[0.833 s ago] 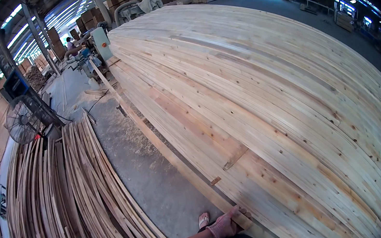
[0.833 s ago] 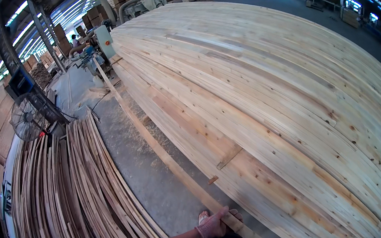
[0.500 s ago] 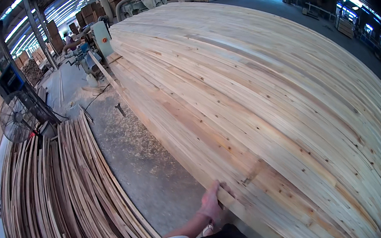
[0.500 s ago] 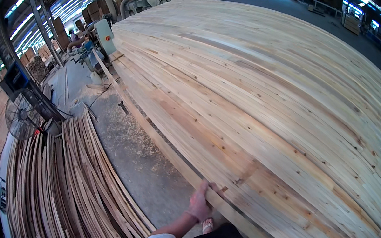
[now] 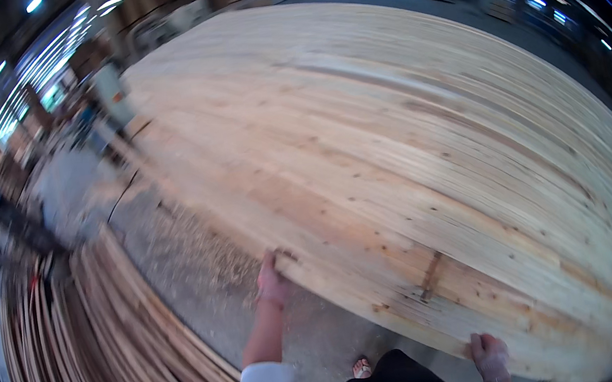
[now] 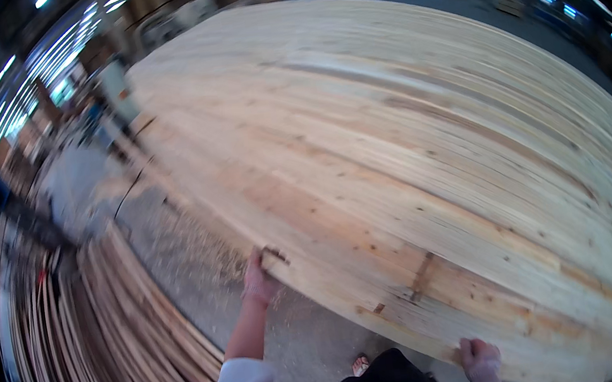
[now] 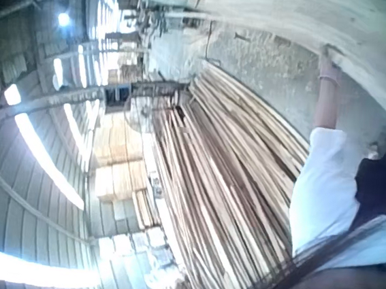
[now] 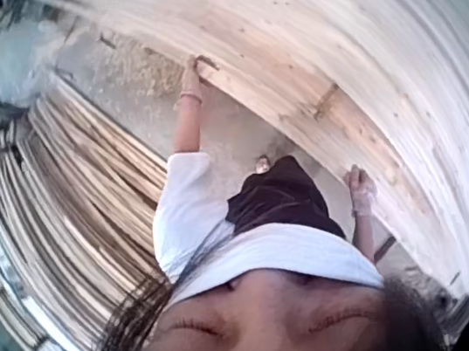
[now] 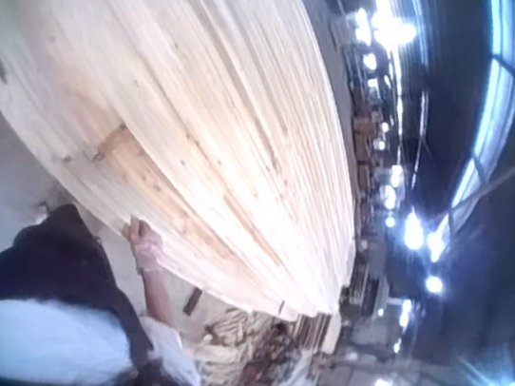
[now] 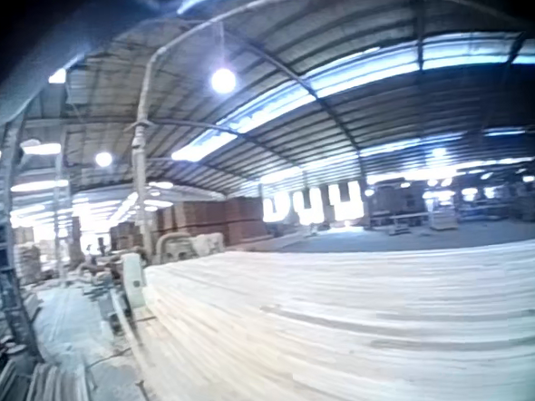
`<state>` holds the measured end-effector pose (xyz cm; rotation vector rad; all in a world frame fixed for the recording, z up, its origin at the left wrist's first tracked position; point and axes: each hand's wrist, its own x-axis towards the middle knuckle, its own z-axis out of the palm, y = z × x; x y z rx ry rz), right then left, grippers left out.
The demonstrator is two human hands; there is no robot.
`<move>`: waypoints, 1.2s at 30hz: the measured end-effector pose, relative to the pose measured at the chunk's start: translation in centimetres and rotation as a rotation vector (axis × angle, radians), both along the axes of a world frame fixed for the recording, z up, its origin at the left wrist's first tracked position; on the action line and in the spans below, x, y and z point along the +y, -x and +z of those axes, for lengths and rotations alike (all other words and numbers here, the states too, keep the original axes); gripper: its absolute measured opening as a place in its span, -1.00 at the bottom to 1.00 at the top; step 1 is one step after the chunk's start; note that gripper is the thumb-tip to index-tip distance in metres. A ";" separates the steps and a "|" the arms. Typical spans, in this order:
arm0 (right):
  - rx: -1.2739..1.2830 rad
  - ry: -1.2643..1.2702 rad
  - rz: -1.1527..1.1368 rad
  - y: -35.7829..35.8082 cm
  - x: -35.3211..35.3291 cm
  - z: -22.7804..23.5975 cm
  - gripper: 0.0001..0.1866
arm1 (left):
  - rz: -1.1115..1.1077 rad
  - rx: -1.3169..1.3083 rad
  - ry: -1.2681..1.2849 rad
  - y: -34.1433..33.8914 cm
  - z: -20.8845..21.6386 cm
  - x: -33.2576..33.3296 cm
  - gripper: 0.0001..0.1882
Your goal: The person sorts through a stack of thin wood strips, picking them up one at a time by hand and placing them into a separate pile.
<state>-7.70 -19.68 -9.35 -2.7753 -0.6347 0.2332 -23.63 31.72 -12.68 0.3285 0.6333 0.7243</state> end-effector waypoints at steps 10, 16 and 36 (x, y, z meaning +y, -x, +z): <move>0.174 -0.299 0.446 3.5 13.6 0.2 -0.61 | -1.028 0.013 -1.241 -0.4 -8.6 -24.9 -0.74; 0.054 0.046 0.352 1.1 4.4 2.4 -0.56 | -0.877 0.080 -0.086 -0.3 -5.2 -20.7 -0.54; -0.314 -0.247 0.205 -8.7 0.0 8.0 -0.34 | -0.611 0.428 -0.142 -11.3 -0.2 -21.9 -0.47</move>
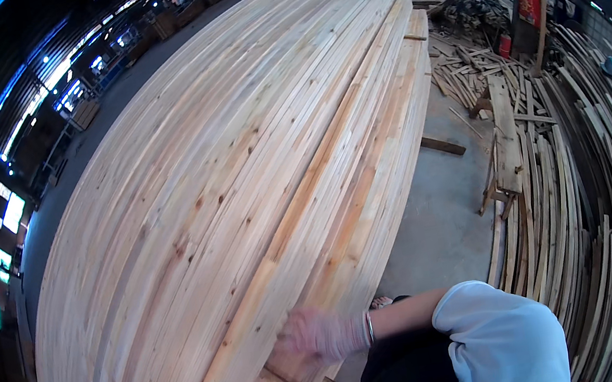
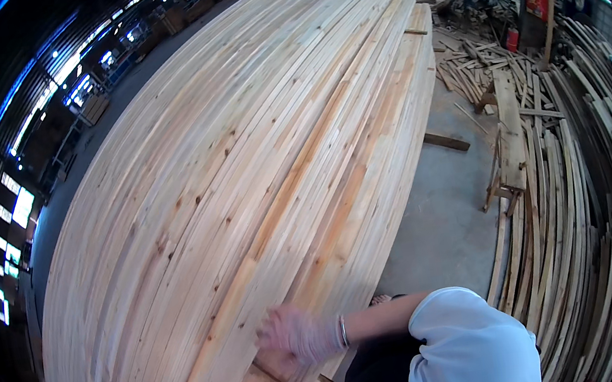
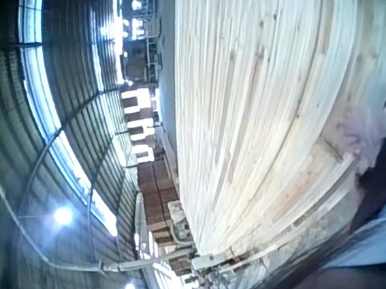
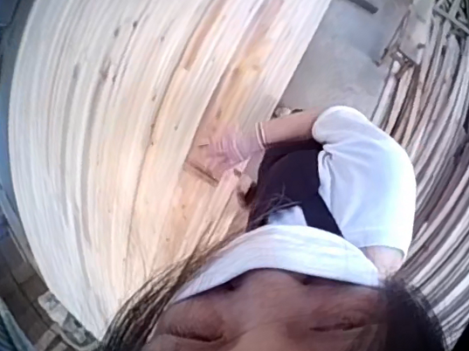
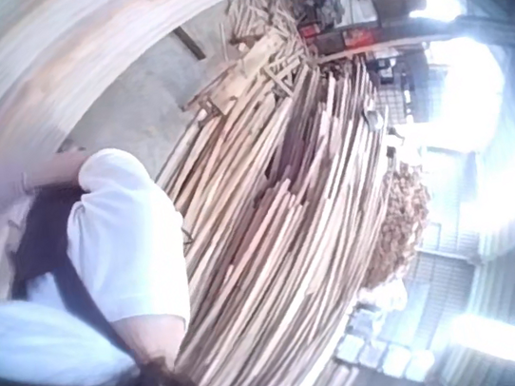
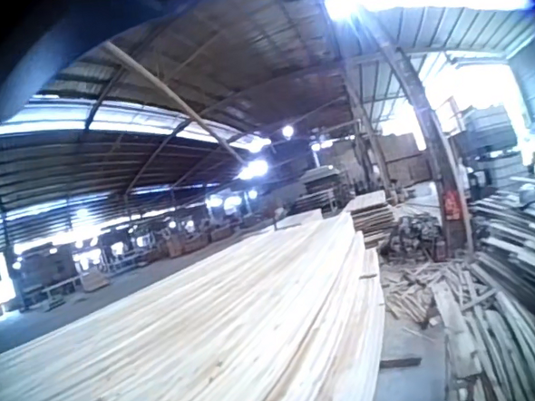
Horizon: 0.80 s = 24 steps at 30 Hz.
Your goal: The person sorts through a stack of thin wood strips, picking them up one at a time by hand and placing them into a separate pile.
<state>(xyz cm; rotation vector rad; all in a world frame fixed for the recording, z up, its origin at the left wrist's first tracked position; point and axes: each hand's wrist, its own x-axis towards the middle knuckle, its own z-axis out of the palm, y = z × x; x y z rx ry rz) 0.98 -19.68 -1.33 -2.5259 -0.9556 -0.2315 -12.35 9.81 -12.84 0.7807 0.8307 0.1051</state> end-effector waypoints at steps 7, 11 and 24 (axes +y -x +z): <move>-0.024 0.320 -0.441 -8.7 -12.1 6.0 -0.22 | -0.034 -0.024 0.038 -2.3 0.6 -2.7 -0.46; -0.268 0.221 -0.429 -10.4 -12.8 1.8 -0.21 | -0.005 -0.037 0.055 -1.8 0.9 -2.8 -0.45; -0.011 0.432 -0.465 -10.9 -11.8 5.8 -0.34 | -0.267 -0.665 0.348 -8.8 5.5 -6.8 -0.25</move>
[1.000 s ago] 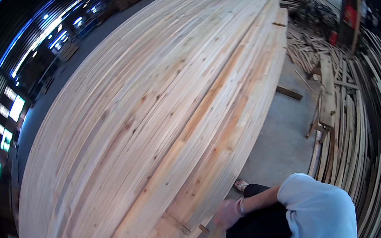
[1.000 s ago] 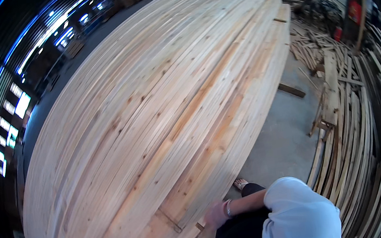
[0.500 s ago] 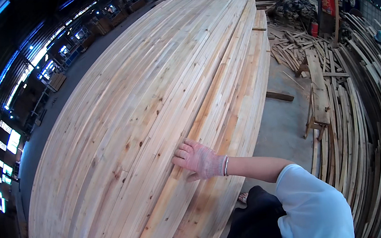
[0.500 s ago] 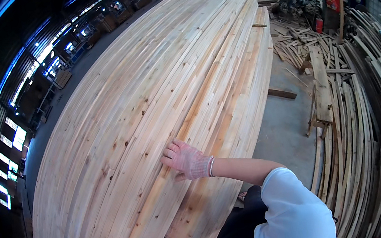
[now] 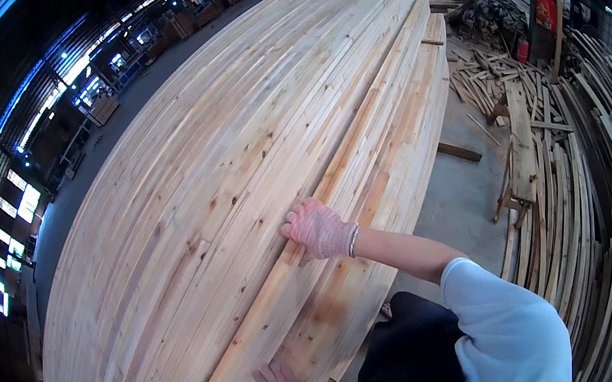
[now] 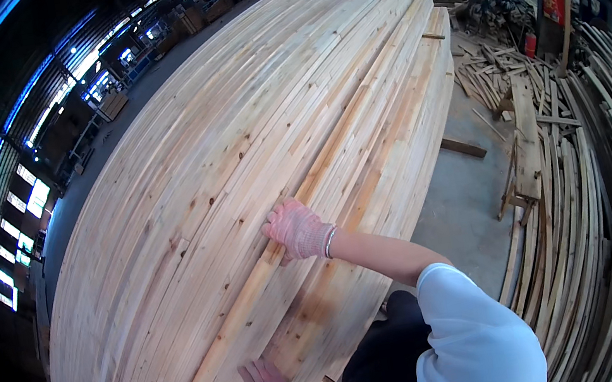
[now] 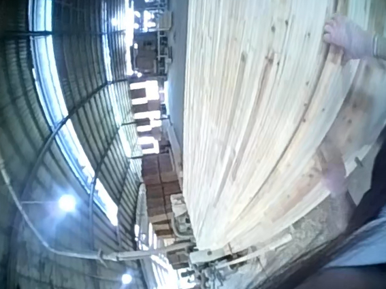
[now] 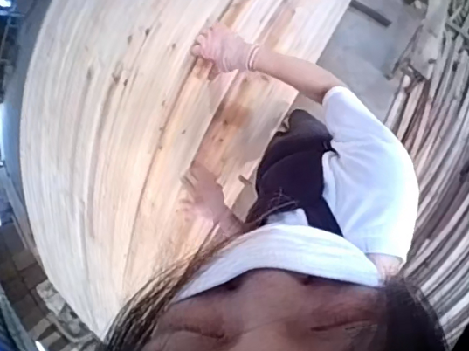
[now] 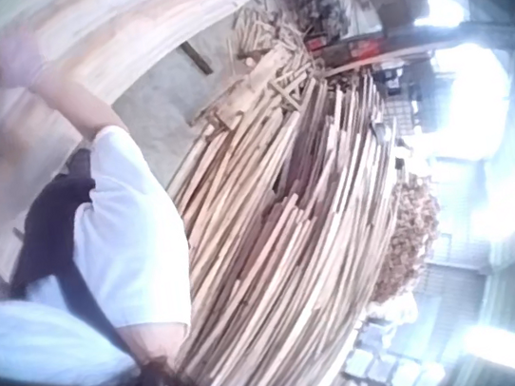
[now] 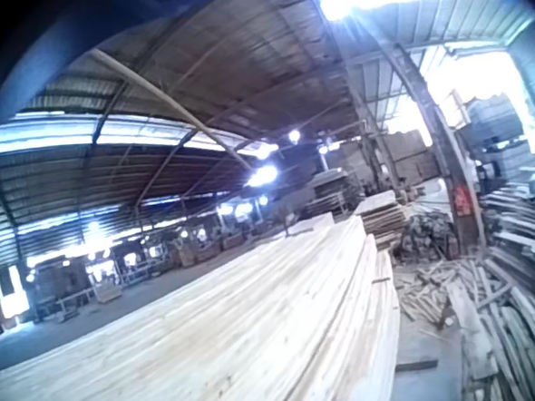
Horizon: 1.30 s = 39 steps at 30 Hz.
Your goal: The person sorts through a stack of thin wood strips, picking them up one at a time by hand and placing them into a separate pile.
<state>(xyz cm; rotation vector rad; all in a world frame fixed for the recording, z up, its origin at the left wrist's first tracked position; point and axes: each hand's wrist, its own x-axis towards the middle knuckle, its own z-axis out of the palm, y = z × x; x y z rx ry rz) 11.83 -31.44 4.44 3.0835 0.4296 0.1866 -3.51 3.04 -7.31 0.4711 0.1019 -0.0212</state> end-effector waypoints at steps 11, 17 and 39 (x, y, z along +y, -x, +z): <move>-0.081 -0.076 -0.028 6.3 -2.0 -4.6 -0.45 | 0.180 0.015 -0.042 -1.3 0.5 -3.4 -0.30; -0.206 -0.170 -0.146 9.7 -8.8 -5.1 -0.32 | 0.135 0.016 0.029 -1.4 -2.6 -2.9 -0.34; -0.646 0.069 0.104 7.5 -15.7 -9.8 -0.78 | 0.289 0.000 0.401 1.3 4.4 -5.1 -0.80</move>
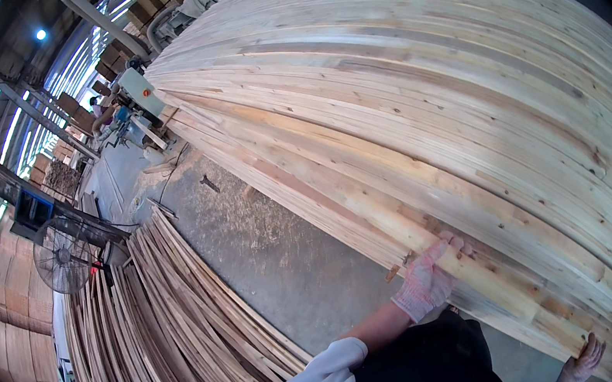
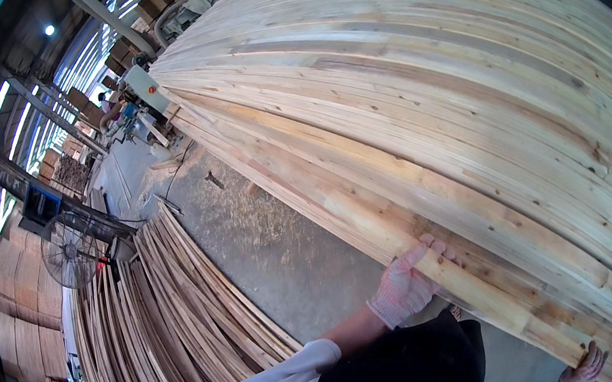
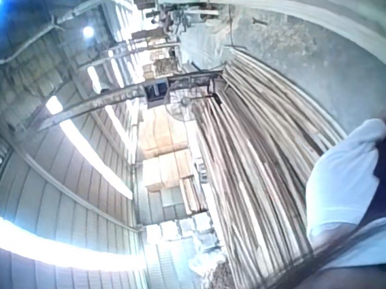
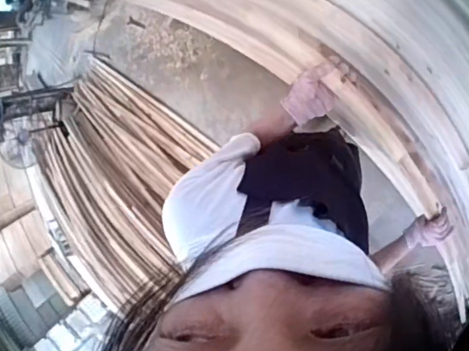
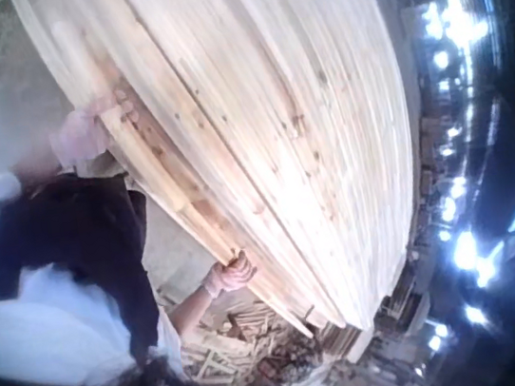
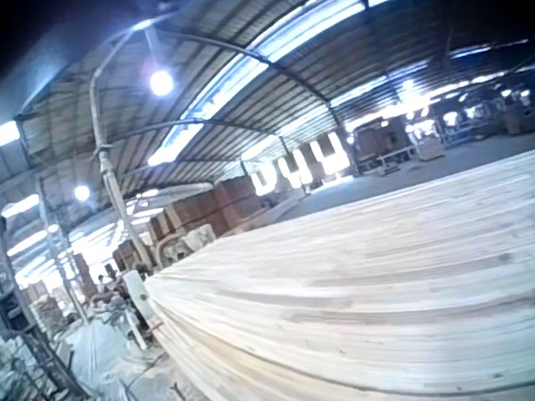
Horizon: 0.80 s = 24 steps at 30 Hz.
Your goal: The person sorts through a stack of thin wood strips, picking them up one at a time by hand and placing them into a separate pile.
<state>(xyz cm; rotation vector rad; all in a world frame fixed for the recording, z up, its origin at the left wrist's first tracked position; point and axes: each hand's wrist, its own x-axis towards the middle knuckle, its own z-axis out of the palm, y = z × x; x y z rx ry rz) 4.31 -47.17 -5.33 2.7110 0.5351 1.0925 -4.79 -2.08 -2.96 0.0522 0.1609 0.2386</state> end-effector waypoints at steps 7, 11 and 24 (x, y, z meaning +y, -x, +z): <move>0.104 0.013 -0.023 3.5 2.1 3.9 -0.78 | -0.091 0.232 0.024 1.1 1.3 1.2 -0.87; 0.316 -0.099 0.127 3.4 4.1 3.5 -0.64 | 0.108 0.144 -0.392 1.9 1.9 7.6 -0.87; 1.179 0.057 0.096 10.5 10.0 -0.4 -0.64 | 0.162 0.762 -0.112 12.4 -3.5 12.2 -0.83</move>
